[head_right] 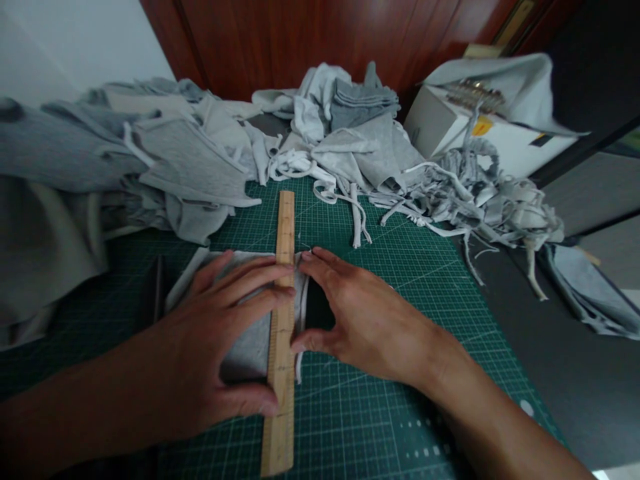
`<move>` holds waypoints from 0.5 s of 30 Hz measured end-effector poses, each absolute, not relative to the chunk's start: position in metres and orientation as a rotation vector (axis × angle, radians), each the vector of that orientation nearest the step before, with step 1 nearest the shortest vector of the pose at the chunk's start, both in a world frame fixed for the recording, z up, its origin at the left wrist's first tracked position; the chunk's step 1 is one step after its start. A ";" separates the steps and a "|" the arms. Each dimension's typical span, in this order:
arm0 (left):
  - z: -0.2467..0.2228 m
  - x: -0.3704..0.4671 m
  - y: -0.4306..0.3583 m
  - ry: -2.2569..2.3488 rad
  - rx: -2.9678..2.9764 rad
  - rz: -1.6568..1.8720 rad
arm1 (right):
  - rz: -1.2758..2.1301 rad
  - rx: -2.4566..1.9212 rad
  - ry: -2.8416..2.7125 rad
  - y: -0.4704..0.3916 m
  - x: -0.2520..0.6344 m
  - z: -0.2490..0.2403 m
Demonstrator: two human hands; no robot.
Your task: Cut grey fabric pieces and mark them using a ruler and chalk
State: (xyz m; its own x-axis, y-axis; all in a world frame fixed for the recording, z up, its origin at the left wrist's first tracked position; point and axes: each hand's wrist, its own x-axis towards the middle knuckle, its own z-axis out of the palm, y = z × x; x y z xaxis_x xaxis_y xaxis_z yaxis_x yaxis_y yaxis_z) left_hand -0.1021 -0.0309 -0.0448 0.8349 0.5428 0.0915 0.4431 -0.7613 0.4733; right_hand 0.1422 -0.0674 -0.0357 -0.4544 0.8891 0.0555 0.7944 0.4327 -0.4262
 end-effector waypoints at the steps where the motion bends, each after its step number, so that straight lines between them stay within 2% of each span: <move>1: -0.045 -0.102 -0.031 0.722 2.573 0.323 | 0.506 -1.463 -2.416 -0.067 0.142 -0.035; 15: -0.043 -0.102 -0.030 0.660 2.529 0.396 | 0.642 -1.440 -2.394 -0.064 0.147 -0.033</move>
State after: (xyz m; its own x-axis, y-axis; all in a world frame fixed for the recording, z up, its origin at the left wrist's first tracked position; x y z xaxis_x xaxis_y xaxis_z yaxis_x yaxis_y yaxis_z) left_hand -0.1016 -0.0299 -0.0429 0.8407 0.5205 0.1496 0.3775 -0.7613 0.5272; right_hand 0.1472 -0.0644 -0.0329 -0.4673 0.8841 0.0060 0.7625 0.4065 -0.5033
